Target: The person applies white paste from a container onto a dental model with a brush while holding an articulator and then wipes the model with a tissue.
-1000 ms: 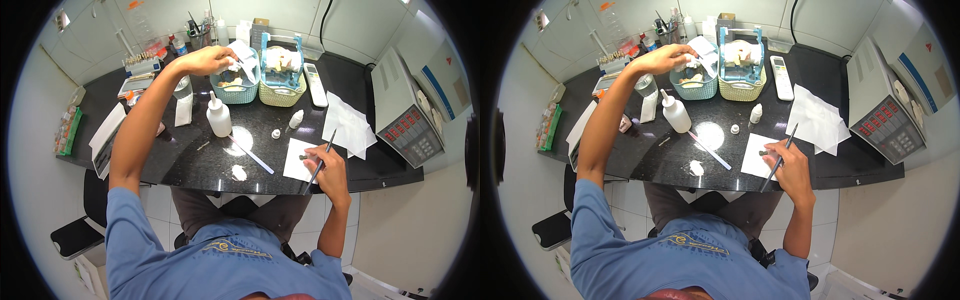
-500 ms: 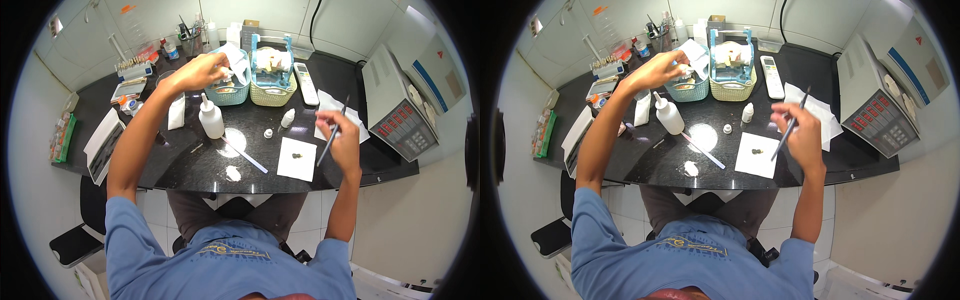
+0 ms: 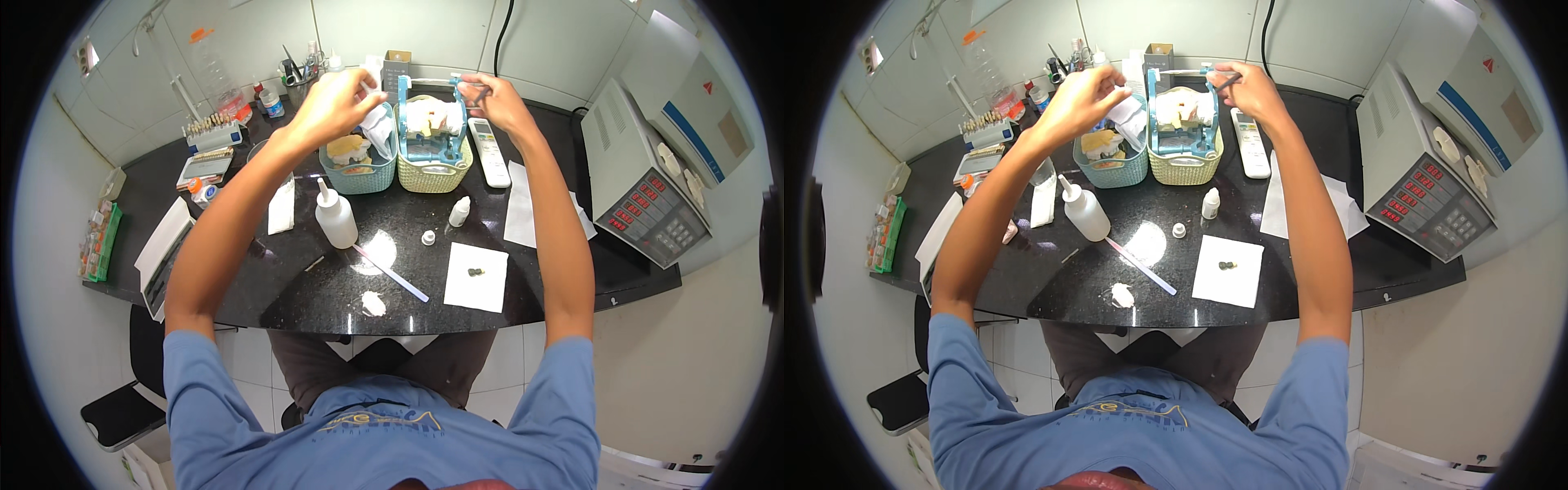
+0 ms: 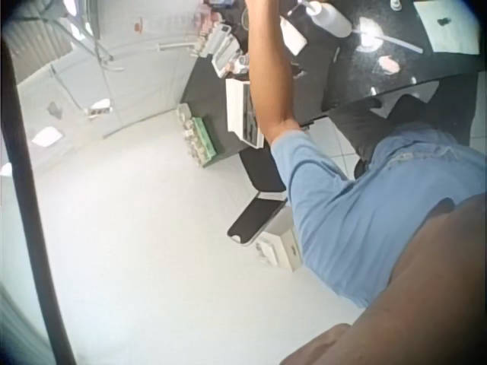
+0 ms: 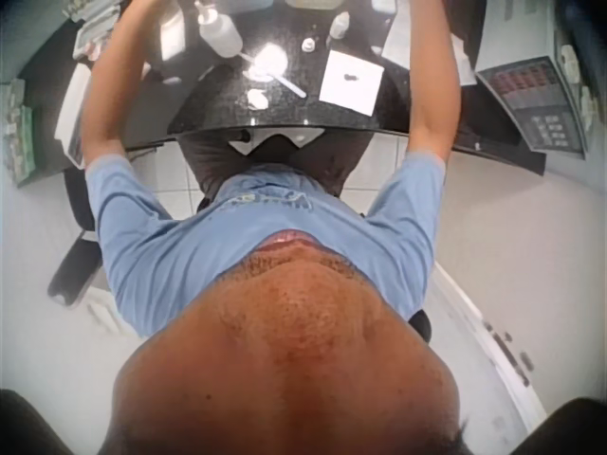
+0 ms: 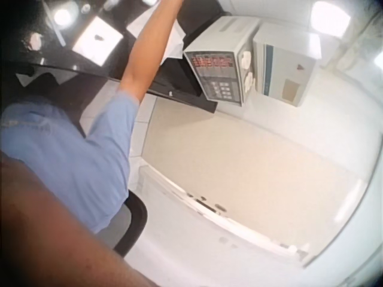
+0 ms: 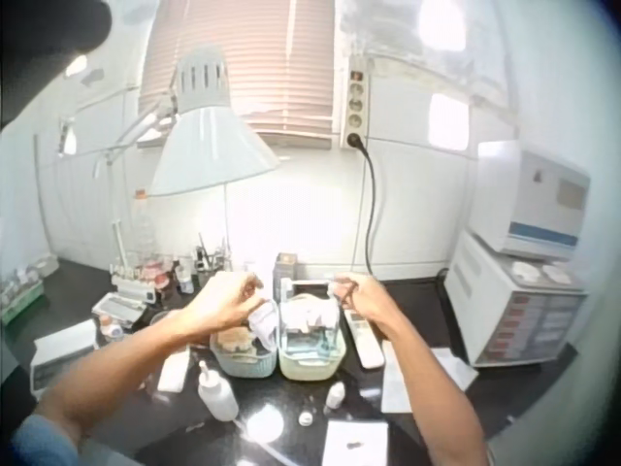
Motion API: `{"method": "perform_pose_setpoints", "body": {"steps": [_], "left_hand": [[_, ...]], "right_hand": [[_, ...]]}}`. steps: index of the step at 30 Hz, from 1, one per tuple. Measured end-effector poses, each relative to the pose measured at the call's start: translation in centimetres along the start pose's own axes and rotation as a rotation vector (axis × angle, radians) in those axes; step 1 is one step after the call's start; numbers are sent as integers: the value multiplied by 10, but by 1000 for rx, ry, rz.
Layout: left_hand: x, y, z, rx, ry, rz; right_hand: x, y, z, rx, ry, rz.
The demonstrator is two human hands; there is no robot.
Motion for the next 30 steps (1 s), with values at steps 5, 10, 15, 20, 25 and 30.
{"method": "perform_pose_setpoints", "body": {"steps": [5, 10, 15, 20, 25, 30], "left_hand": [[-51, -51, 10, -20, -2, 184], [-62, -58, 11, 114, 61, 263], [-68, -27, -10, 151, -33, -41], [-73, -8, -39, 289, -18, -139], [-81, -26, -34, 329, 66, -380], [-60, -33, -14, 551, 379, -173]], "right_hand": [[-12, -22, 5, 96, -83, 149], [-7, -15, 4, -5, -23, 89], [4, 3, 23, -292, 210, -1], [28, 21, 51, -377, 372, -154], [59, 26, 59, -433, 432, -421], [92, 37, 53, -463, 419, -615]]}}
Point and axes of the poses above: each hand's wrist, its own x-axis away from the middle knuckle, its own y-axis out of the back of the hand, z = x × y, the point moved 7 cm from there along -x, towards the middle knuckle, and after that the axes turned 10 degrees about -x, right-handed, at the moved point
